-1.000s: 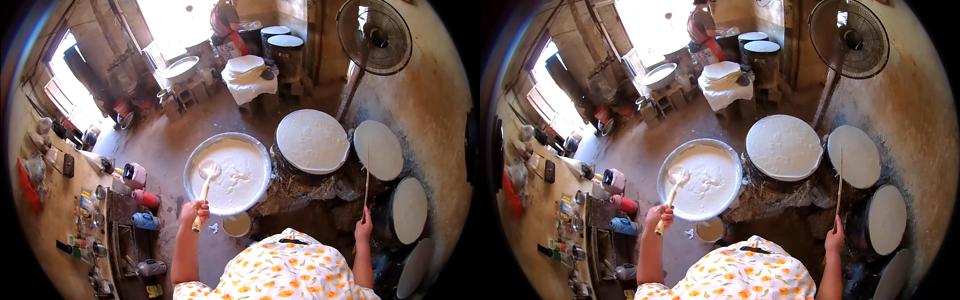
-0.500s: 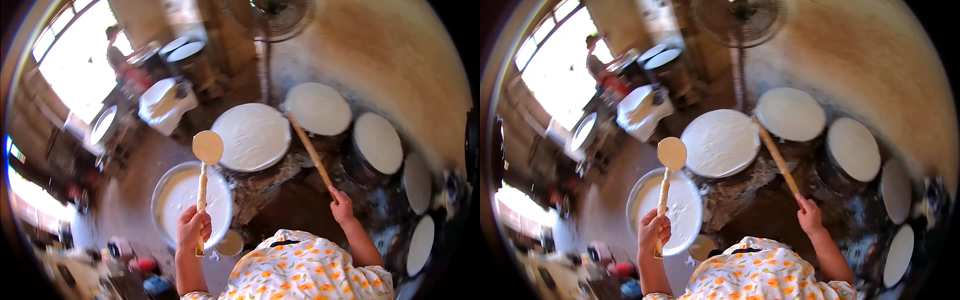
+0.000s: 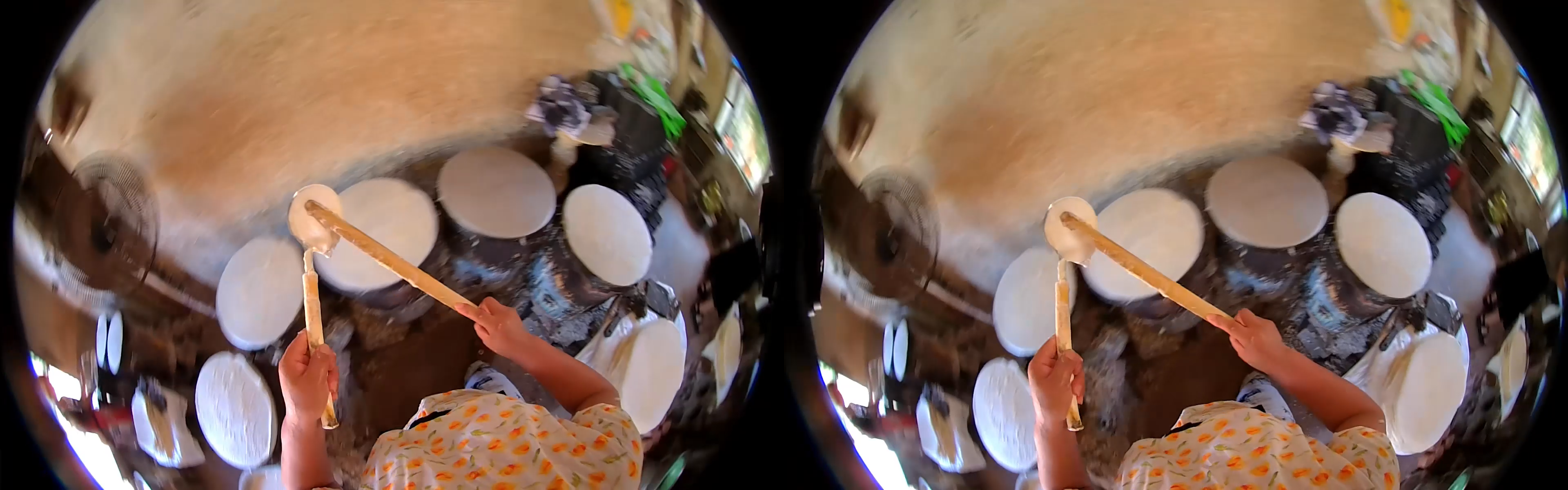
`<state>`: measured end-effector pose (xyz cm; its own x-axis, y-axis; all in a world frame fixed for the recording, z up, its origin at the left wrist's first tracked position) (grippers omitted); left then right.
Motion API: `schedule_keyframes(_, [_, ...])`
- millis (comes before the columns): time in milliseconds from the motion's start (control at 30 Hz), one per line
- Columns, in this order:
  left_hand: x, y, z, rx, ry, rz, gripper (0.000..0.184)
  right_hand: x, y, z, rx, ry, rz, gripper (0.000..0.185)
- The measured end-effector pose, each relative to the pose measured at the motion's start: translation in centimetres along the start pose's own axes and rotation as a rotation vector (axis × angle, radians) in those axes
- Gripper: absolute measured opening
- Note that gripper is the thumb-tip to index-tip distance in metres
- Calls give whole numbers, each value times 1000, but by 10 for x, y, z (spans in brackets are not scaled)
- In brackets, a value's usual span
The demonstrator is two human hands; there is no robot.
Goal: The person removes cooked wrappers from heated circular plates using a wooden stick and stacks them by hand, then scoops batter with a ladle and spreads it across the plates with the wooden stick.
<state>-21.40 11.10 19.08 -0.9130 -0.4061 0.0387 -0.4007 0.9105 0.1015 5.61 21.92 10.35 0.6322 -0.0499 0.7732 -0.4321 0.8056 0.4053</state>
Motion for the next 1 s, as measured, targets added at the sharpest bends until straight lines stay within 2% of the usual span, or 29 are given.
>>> schedule_keyframes(67, [-62, 49, -2, -113, 22, 95, 12, 18, 16, -49, -104, -29, -17, 59])
schedule_keyframes(200, [-184, 130, 17, -143, -41, 193, 11, 54, 37, -143, -265, -63, -70, 62])
schedule_keyframes(433, [-348, 208, 72, -16, -190, 496, 9, 68, 8, -258, -709, 19, -49, 66])
schedule_keyframes(667, [-420, 234, 159, 133, -291, 760, 13, 48, -47, -289, -997, -137, -96, 64])
schedule_keyframes(767, [-430, 254, 203, 87, -148, 871, 23, 36, -67, -286, -1156, -233, -31, 58])
schedule_keyframes(833, [-420, 272, 181, -1100, 411, 685, 35, 35, -66, -271, -1215, -256, -10, 57])
schedule_keyframes(867, [-415, 279, 172, -1101, 400, 690, 35, 35, -65, -264, -1262, -265, 16, 56])
schedule_keyframes(933, [-416, 290, 154, -1016, 748, 833, 45, 37, -63, -255, -1293, -257, 2, 58])
schedule_keyframes(1000, [-411, 299, 120, -1036, 795, 835, 45, 42, -60, -248, -1215, -142, -156, 59])
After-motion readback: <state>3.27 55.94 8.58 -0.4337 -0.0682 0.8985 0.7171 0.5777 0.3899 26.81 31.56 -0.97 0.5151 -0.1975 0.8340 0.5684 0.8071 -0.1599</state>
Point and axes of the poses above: each hand's wrist, its own y-axis towards the middle knuckle, its own x-axis out of the back of the hand, z = x × y, the point moved 10 cm from there along y, towards the middle knuckle, and after that the axes turned 13 degrees about -x, right-handed, at the moved point
